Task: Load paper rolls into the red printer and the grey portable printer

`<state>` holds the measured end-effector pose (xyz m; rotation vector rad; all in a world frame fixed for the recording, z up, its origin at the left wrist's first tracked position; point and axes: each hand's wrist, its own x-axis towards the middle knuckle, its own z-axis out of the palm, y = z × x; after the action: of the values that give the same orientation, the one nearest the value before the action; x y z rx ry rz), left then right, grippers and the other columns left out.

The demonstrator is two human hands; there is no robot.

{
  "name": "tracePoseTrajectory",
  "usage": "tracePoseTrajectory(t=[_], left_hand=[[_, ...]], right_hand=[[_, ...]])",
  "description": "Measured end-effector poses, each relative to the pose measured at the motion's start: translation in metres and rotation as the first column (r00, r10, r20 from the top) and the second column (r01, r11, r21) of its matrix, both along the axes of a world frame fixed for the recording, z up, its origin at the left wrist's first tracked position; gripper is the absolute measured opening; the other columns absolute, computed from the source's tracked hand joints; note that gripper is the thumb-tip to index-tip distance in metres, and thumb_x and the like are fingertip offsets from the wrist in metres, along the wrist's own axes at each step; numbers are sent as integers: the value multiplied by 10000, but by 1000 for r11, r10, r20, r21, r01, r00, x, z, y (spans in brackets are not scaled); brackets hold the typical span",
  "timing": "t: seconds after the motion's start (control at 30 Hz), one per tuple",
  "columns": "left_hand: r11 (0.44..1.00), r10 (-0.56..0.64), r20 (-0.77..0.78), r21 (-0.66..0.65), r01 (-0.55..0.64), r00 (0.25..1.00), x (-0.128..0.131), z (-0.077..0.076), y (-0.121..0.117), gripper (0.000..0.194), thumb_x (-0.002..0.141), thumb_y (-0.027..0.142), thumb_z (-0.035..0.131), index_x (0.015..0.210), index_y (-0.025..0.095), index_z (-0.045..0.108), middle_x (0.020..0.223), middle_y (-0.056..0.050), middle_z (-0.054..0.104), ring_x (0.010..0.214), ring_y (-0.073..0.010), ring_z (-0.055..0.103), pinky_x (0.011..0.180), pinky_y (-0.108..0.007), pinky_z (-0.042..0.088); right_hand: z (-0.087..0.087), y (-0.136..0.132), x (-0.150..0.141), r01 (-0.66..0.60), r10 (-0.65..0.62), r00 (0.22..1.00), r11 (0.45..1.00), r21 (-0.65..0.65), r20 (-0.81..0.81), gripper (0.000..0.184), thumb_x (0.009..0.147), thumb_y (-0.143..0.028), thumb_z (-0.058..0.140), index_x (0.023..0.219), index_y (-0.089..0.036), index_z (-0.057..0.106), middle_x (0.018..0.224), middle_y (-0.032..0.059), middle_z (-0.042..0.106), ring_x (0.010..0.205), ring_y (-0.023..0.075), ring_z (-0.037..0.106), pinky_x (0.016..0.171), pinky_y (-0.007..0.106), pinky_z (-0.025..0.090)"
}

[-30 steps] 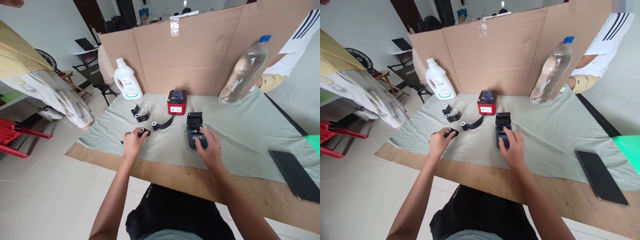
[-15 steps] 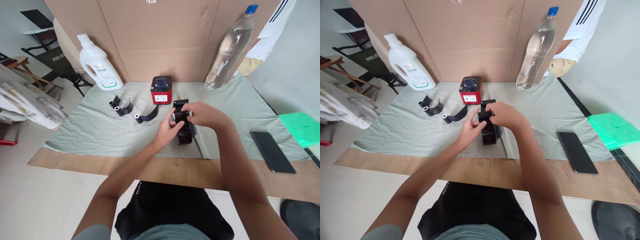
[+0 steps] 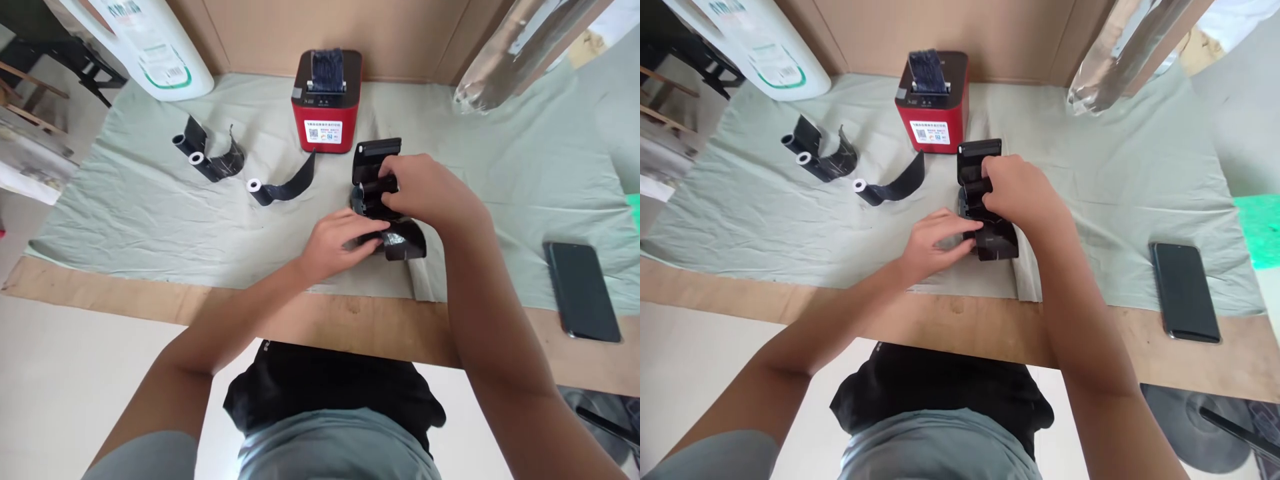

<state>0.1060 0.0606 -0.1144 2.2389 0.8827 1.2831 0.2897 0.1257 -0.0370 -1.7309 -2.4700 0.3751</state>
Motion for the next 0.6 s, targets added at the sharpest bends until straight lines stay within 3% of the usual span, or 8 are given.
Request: tracePoseTrajectory(t=[0.2,0.43,0.6], left_hand=[[998,31,-131,-57,-39,991,-3,-2,8,415,969,339,607,1380,276,623,1101,-53,599,972,-178,608,825,-302,525],[999,42,-158,-14,-45,987,1,-8,12,236,980,254,571,1100,250,774,911,-39,557,848,-159,573,769,-298,500],[999,51,-102,0,-52,993,6,-14,8,243,973,196,556,1075,212,776,866,-40,591,801,-152,581,743,-291,500]], right_hand=[[1,-1,-6,-31,31,1000,999,-41,1,415,858,-119,583,1256,-198,670,1226,121,620,987,244,619,823,362,481],[-13,2,0,-33,35,998,999,37,-58,300,819,-179,630,1107,-192,711,1143,90,644,916,240,601,778,340,463],[-11,-2,2,-13,13,1000,1000,29,-18,371,795,-155,623,1157,-223,664,1188,80,614,788,186,572,670,297,404]])
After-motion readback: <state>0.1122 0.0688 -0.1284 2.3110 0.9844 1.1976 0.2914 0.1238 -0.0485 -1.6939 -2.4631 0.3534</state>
